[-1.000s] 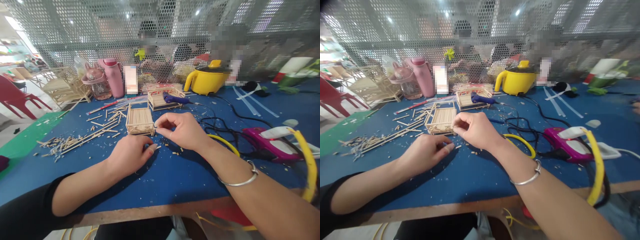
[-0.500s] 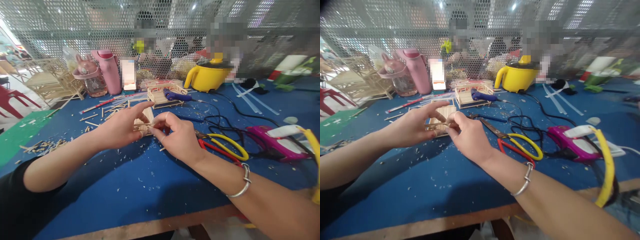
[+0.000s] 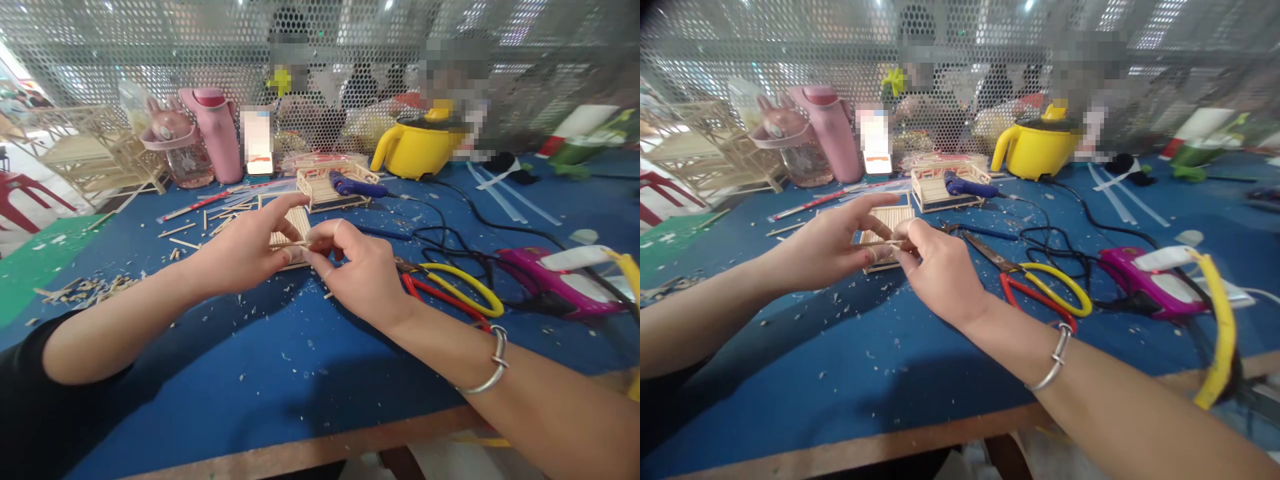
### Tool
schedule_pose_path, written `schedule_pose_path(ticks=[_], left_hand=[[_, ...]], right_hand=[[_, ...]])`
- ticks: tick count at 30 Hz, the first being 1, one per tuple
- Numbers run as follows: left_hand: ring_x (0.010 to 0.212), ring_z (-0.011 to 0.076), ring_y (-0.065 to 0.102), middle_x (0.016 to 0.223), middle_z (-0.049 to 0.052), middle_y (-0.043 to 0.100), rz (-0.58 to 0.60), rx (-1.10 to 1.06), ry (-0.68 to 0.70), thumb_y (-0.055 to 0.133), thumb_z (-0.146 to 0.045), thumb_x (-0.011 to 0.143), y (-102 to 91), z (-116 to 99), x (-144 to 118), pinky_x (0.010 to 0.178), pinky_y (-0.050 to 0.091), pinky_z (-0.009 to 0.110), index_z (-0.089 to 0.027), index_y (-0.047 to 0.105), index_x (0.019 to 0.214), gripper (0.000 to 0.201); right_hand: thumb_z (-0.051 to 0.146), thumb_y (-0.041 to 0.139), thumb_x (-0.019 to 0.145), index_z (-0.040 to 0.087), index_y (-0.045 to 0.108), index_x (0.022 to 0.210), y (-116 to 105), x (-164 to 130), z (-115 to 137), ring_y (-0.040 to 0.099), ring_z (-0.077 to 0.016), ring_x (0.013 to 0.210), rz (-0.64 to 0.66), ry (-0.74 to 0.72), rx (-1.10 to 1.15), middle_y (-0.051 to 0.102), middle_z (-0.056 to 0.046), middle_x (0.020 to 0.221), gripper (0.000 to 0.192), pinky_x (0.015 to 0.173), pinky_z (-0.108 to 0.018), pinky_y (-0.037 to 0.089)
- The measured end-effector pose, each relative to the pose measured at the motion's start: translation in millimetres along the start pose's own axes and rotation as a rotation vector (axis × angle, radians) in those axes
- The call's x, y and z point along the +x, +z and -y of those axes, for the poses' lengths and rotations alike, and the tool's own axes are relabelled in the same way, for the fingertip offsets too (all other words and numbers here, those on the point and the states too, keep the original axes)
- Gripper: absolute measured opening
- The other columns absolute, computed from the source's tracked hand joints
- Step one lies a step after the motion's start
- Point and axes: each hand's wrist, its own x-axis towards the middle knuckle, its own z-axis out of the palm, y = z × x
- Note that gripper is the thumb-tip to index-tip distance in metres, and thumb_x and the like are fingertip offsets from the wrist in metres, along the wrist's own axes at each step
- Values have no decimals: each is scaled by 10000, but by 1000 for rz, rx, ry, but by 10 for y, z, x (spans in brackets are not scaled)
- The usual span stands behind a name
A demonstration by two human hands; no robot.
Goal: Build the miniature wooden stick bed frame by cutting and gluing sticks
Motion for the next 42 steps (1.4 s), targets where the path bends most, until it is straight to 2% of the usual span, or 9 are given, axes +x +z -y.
schedule_pose_path(ticks=[8, 11, 14, 17, 20, 25, 33, 39, 42], left_hand=[[925, 174, 645, 1021, 30, 694, -4, 30, -23, 564, -227, 802, 10, 7, 16, 744, 472, 274, -232, 338, 1370, 611], [924, 179, 648, 1017, 41, 693, -17, 32, -29, 553, -244, 815, 15, -11, 7, 741, 477, 277, -214, 349, 1363, 586], [948, 186, 646, 985, 43, 699, -41, 32, -18, 546, -249, 821, 24, -23, -3, 749, 481, 279, -197, 354, 1358, 573], [944, 184, 648, 956, 37, 704, -61, 49, -5, 548, -234, 813, 38, -23, -8, 755, 482, 280, -187, 350, 1357, 581], [894, 176, 658, 958, 38, 701, -84, 83, -9, 557, -217, 797, 56, -28, -10, 723, 482, 272, -184, 366, 1343, 579], [834, 168, 664, 916, 34, 704, -119, 105, -3, 569, -232, 797, 93, -44, -21, 677, 481, 255, -188, 377, 1331, 570], [788, 158, 665, 986, 44, 686, -155, 150, -10, 571, -203, 784, 127, -44, -24, 655, 480, 245, -206, 403, 1313, 555], [823, 171, 661, 995, 46, 687, -130, 133, -5, 575, -192, 766, 88, -50, -29, 672, 481, 254, -204, 386, 1332, 597], [828, 177, 660, 988, 35, 695, -90, 140, 2, 593, -187, 742, 51, -48, -33, 696, 478, 267, -218, 337, 1374, 682]], right_hand=[[127, 583, 808, 206, 582, 985, 51, -14, -20, 643, -149, 729, -23, -62, -60, 663, 1, 777, 194, 677, -277, 504], [122, 569, 802, 212, 576, 992, 31, -6, -42, 630, -171, 794, -24, -125, -84, 656, -25, 862, 210, 723, -314, 516], [74, 552, 756, 194, 559, 1065, -3, 9, -67, 595, -215, 950, -10, -169, -96, 628, -76, 1006, 332, 821, -367, 500], [20, 526, 699, 196, 498, 1185, -14, 31, -97, 557, -227, 1049, 34, -118, -40, 579, -96, 1142, 518, 879, -390, 476], [35, 563, 679, 204, 427, 1262, 3, 57, -132, 579, -206, 1011, 124, -3, 83, 601, -75, 1116, 621, 885, -383, 469], [96, 626, 693, 189, 438, 1227, 41, 85, -187, 605, -160, 879, 192, 118, 269, 633, -11, 915, 573, 895, -356, 451], [140, 635, 739, 213, 454, 1172, 61, 95, -201, 630, -146, 840, 130, 110, 399, 628, 21, 834, 474, 887, -344, 461], [141, 643, 745, 207, 489, 1141, 59, 102, -205, 641, -140, 816, 92, 108, 367, 639, 28, 815, 430, 871, -339, 466], [134, 642, 741, 208, 494, 1135, 58, 104, -205, 641, -136, 817, 89, 115, 374, 653, 2, 935, 428, 870, -341, 468]])
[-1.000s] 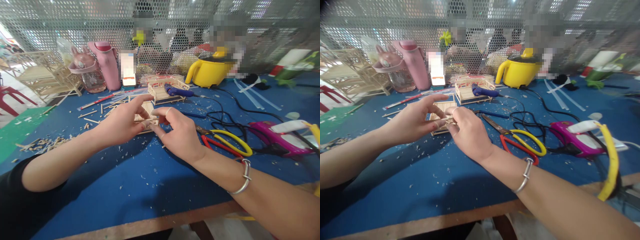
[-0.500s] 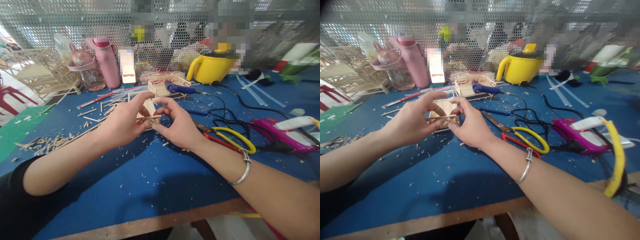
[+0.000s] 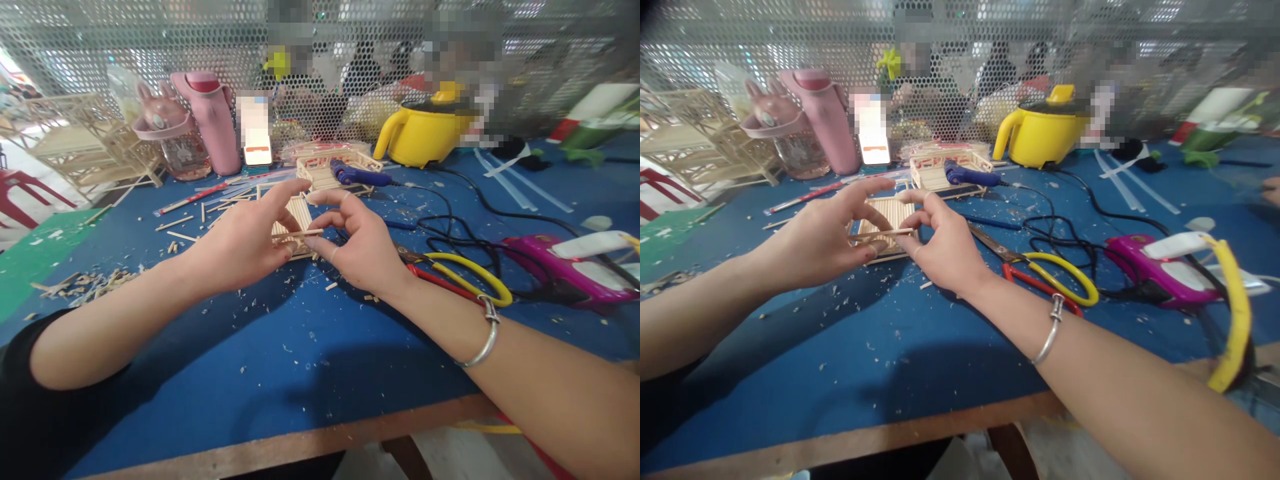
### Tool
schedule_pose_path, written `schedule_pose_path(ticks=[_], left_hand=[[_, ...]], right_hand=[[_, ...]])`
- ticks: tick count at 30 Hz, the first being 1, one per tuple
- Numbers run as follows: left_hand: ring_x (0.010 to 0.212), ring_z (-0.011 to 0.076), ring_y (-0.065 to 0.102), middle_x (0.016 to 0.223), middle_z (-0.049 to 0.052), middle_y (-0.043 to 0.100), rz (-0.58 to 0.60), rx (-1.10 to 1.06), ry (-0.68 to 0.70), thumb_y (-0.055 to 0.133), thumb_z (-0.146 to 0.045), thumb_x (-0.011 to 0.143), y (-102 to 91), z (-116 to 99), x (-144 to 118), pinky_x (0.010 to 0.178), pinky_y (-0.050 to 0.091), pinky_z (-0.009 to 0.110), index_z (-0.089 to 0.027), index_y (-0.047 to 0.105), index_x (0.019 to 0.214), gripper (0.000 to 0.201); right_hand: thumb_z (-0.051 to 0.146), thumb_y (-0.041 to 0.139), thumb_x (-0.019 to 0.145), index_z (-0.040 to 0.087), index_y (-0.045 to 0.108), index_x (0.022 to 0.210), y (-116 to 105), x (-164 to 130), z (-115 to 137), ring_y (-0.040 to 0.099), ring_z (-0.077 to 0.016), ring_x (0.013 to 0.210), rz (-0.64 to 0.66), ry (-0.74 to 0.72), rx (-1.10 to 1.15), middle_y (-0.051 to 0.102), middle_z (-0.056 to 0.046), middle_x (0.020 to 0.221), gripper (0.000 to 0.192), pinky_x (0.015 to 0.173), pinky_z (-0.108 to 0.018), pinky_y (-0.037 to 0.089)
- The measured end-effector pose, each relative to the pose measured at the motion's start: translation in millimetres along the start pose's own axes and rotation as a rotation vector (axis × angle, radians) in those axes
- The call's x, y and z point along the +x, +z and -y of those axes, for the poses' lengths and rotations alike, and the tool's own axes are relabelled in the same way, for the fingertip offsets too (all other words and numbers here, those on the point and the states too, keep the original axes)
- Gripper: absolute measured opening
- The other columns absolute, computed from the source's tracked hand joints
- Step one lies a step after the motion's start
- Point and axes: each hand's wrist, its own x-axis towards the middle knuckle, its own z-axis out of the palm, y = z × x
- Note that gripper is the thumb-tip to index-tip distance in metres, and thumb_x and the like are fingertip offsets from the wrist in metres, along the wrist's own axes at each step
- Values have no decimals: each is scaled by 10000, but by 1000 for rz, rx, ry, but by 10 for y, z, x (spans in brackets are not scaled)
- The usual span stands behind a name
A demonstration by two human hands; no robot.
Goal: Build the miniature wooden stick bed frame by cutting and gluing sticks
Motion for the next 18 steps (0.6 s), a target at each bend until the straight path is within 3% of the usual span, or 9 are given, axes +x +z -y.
schedule_pose_path(ticks=[18], left_hand=[[827, 172, 666, 944, 41, 695, -40, -12, -80, 571, -224, 783, 35, -56, -8, 714, 491, 275, -181, 377, 1344, 594]], right_hand=[[143, 647, 749, 223, 480, 1154, 12, -9, -17, 622, -144, 809, 15, 15, 31, 633, 26, 832, 446, 864, -353, 467]])
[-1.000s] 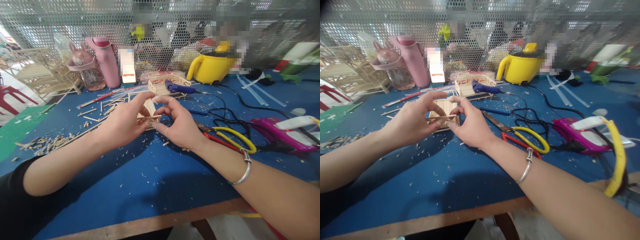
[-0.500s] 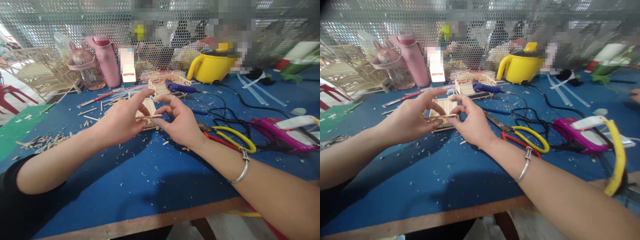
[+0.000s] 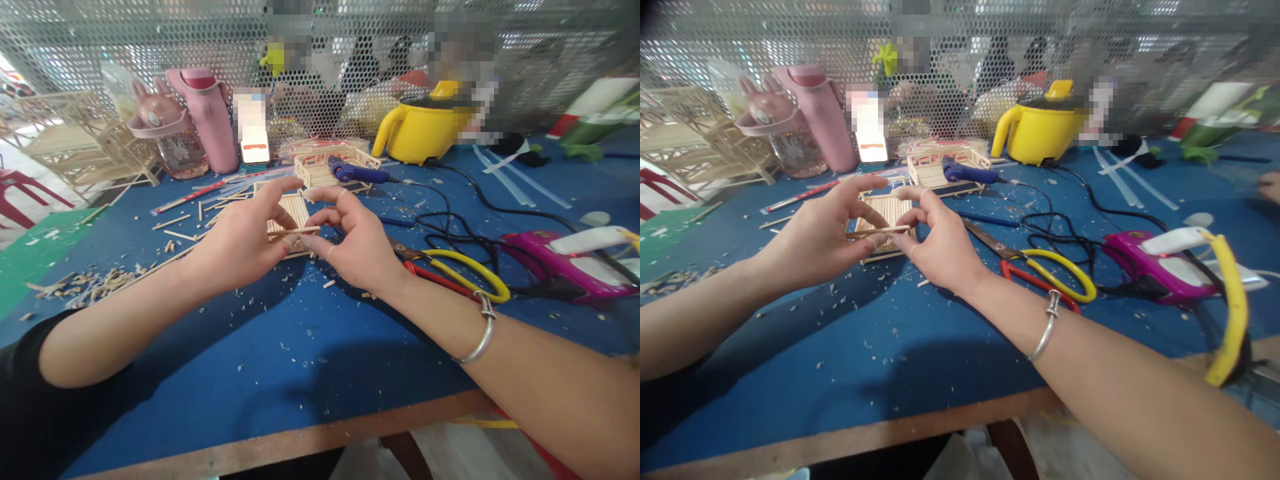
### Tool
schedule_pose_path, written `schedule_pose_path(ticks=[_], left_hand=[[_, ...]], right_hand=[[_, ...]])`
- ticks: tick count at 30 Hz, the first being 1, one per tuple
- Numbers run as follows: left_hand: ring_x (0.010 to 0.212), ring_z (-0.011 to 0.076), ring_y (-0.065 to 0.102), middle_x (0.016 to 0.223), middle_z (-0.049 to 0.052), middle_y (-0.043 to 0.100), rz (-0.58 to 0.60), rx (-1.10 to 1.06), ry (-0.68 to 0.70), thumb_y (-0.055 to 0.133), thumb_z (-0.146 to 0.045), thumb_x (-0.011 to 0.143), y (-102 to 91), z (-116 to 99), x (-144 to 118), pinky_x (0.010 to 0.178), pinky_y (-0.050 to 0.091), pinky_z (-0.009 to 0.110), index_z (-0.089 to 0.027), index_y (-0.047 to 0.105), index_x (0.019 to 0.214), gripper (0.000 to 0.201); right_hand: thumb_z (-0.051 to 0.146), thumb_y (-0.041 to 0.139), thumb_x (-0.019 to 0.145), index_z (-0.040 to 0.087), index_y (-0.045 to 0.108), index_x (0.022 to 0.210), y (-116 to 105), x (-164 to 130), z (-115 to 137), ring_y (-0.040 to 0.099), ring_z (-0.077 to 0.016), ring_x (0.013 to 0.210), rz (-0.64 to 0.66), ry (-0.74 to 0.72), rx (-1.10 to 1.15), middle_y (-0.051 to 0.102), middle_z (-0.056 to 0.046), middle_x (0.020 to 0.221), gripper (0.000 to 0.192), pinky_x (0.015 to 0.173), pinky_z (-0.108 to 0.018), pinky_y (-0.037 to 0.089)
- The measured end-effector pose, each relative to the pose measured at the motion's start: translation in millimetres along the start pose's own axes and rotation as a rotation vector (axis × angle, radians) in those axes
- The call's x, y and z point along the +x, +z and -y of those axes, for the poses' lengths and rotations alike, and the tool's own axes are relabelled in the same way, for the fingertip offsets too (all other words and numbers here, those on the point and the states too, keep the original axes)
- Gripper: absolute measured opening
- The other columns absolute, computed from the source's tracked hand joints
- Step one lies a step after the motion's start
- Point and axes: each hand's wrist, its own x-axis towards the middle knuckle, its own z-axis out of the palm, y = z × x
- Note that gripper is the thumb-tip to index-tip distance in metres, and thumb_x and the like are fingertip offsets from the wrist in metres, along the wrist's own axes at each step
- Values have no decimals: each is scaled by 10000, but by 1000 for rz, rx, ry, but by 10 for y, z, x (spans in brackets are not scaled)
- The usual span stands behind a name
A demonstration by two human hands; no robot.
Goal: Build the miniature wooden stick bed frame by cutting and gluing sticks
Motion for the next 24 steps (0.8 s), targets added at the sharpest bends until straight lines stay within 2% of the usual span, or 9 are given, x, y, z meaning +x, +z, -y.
schedule_pose_path(ticks=[9, 14, 20, 24], left_hand=[[822, 173, 653, 966, 49, 695, -4, -13, 5, 573, -197, 767, 5, 10, 2, 731, 486, 291, -176, 368, 1350, 618], [848, 188, 652, 932, 46, 700, 0, -19, 3, 564, -183, 758, 10, 16, 1, 732, 485, 301, -174, 354, 1357, 634], [837, 181, 656, 939, 49, 694, 7, -39, 13, 570, -220, 774, 3, 7, 6, 725, 486, 292, -179, 380, 1331, 589], [855, 180, 650, 951, 39, 689, 37, -38, 52, 579, -177, 738, 8, 25, 13, 709, 482, 280, -197, 358, 1347, 648]], right_hand=[[88, 626, 705, 211, 420, 1232, -8, -7, 15, 586, -144, 857, 49, -21, -8, 610, 21, 860, 579, 910, -353, 432], [80, 615, 699, 234, 415, 1232, -9, -13, 33, 585, -152, 855, 45, -17, -28, 612, 21, 866, 590, 909, -367, 433], [142, 638, 737, 218, 440, 1207, -2, -8, 23, 597, -145, 826, 0, -36, -38, 606, 25, 830, 516, 878, -343, 455], [82, 613, 710, 193, 419, 1246, -7, -7, 12, 596, -144, 847, 36, -49, -8, 600, 21, 841, 580, 914, -345, 441]])
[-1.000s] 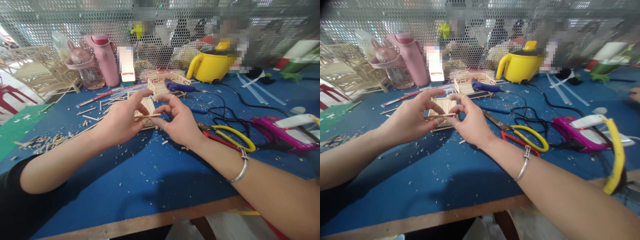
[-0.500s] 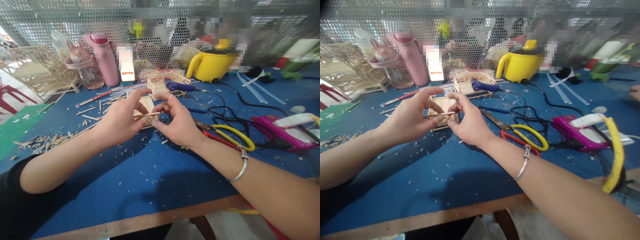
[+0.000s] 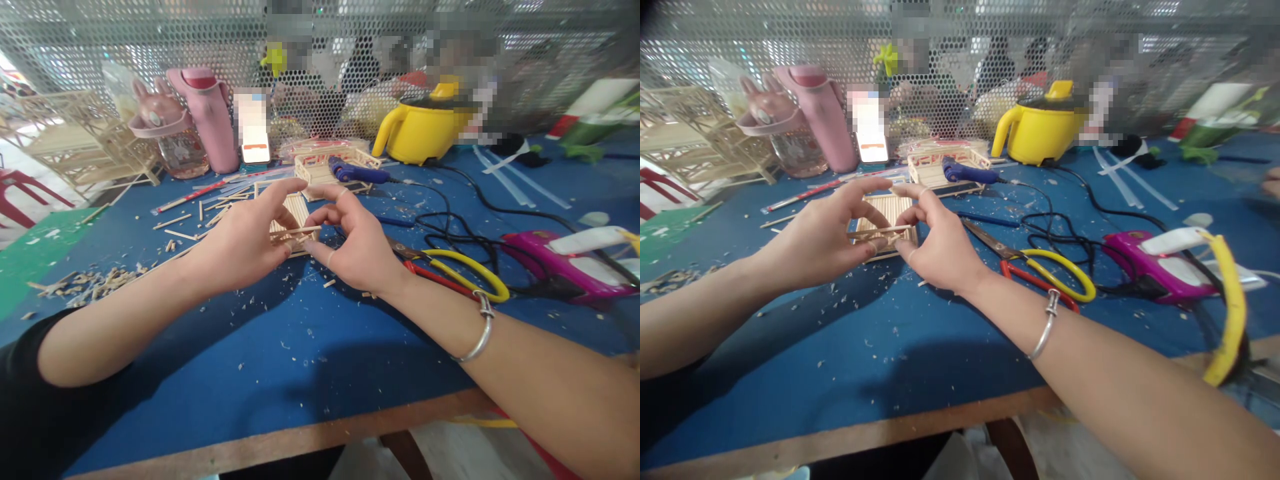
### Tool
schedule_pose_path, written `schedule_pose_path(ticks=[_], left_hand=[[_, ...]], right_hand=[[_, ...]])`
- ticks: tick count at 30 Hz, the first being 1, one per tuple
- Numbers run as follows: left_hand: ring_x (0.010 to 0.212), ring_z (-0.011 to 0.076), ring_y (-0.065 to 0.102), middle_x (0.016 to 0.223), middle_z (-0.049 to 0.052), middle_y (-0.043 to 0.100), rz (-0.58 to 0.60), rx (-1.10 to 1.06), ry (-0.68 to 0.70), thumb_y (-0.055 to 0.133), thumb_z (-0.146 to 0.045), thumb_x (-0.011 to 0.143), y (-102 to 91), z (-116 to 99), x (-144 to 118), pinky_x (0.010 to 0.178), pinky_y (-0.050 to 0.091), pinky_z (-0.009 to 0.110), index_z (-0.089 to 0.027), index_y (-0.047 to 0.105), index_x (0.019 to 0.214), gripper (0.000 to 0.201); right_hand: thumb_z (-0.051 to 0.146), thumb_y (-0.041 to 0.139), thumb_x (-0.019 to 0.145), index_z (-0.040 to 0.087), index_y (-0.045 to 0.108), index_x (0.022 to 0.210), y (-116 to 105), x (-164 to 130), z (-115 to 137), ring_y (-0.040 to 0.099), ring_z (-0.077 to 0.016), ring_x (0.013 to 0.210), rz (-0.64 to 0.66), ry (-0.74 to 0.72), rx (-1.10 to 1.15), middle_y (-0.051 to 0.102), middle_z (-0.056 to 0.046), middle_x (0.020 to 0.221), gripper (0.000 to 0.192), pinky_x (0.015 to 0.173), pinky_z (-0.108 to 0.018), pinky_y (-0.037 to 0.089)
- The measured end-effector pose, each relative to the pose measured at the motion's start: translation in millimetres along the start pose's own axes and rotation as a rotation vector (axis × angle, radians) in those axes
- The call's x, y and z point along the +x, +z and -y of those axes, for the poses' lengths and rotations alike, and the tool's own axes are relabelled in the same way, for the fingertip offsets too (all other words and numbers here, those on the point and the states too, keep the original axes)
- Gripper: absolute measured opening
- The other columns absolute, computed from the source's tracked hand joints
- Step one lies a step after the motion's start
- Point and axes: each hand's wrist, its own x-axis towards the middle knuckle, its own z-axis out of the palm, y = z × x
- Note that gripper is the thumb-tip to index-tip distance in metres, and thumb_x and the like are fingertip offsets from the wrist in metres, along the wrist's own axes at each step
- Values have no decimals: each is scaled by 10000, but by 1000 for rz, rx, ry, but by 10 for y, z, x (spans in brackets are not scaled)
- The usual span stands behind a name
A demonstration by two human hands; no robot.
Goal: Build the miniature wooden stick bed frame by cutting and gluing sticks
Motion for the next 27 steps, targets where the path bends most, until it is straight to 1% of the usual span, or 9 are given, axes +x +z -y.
schedule_pose_path(ticks=[5, 10, 12, 14, 16, 17, 19, 22, 27], left_hand=[[851, 178, 641, 994, 38, 686, 21, -1, 21, 554, -125, 711, -27, -1, -15, 734, 485, 289, -206, 333, 1363, 694], [725, 150, 629, 1108, 65, 661, 49, -58, -1, 535, -143, 745, -116, 7, -86, 778, 502, 330, -205, 308, 1378, 676], [838, 172, 634, 1189, 77, 618, 33, -106, 11, 527, -139, 756, -109, 46, -143, 849, 501, 351, -218, 291, 1383, 675], [1089, 216, 568, 1286, 93, 547, -40, -146, 49, 523, -149, 775, -49, 108, -216, 994, 438, 387, -226, 258, 1398, 681], [1271, 242, 429, 1372, 113, 458, -150, -164, 77, 537, -183, 796, 56, 179, -294, 1108, 325, 424, -220, 232, 1411, 687], [1316, 252, 374, 1405, 121, 415, -189, -176, 53, 555, -210, 803, 118, 214, -331, 1134, 285, 439, -215, 220, 1417, 699], [1333, 275, 352, 1452, 137, 339, -246, -245, -56, 586, -270, 804, 236, 269, -390, 1123, 305, 466, -223, 158, 1438, 767], [1288, 294, 403, 1462, 132, 289, -195, -307, -170, 628, -314, 771, 352, 305, -429, 1037, 421, 470, -253, 141, 1440, 830], [1062, 241, 569, 1348, 137, 416, -171, -354, -300, 600, -219, 750, 395, 314, -400, 927, 500, 466, -237, 211, 1419, 775]], right_hand=[[0, 539, 643, 188, 415, 1265, -65, -17, 80, 590, -163, 892, 36, -49, -23, 598, -4, 891, 661, 906, -347, 441], [25, 485, 685, 212, 516, 1179, -507, 127, 124, 598, -183, 890, -271, -102, -288, 623, -30, 932, 529, 845, -358, 469], [35, 455, 690, 226, 565, 1115, -767, 279, 14, 609, -194, 886, -324, -101, -464, 633, -30, 914, 479, 827, -371, 484], [35, 462, 646, 206, 615, 1039, -990, 465, -173, 615, -230, 914, -216, -38, -687, 655, -54, 937, 455, 828, -404, 489], [25, 514, 577, 150, 607, 1108, -1116, 643, -397, 580, -303, 1044, -6, 64, -905, 643, -125, 1084, 553, 907, -468, 455], [23, 537, 563, 123, 576, 1172, -1135, 718, -506, 559, -334, 1086, 88, 123, -966, 621, -161, 1141, 618, 924, -497, 443], [33, 582, 559, 114, 568, 1195, -1095, 831, -690, 556, -361, 1096, 146, 138, -985, 606, -186, 1175, 641, 920, -522, 444], [36, 603, 586, 167, 596, 1149, -942, 923, -839, 539, -374, 1127, 146, 102, -987, 602, -162, 1193, 578, 934, -543, 422], [68, 585, 646, 178, 648, 989, -812, 972, -826, 586, -314, 1030, 85, 101, -959, 653, -146, 1051, 365, 894, -467, 427]])
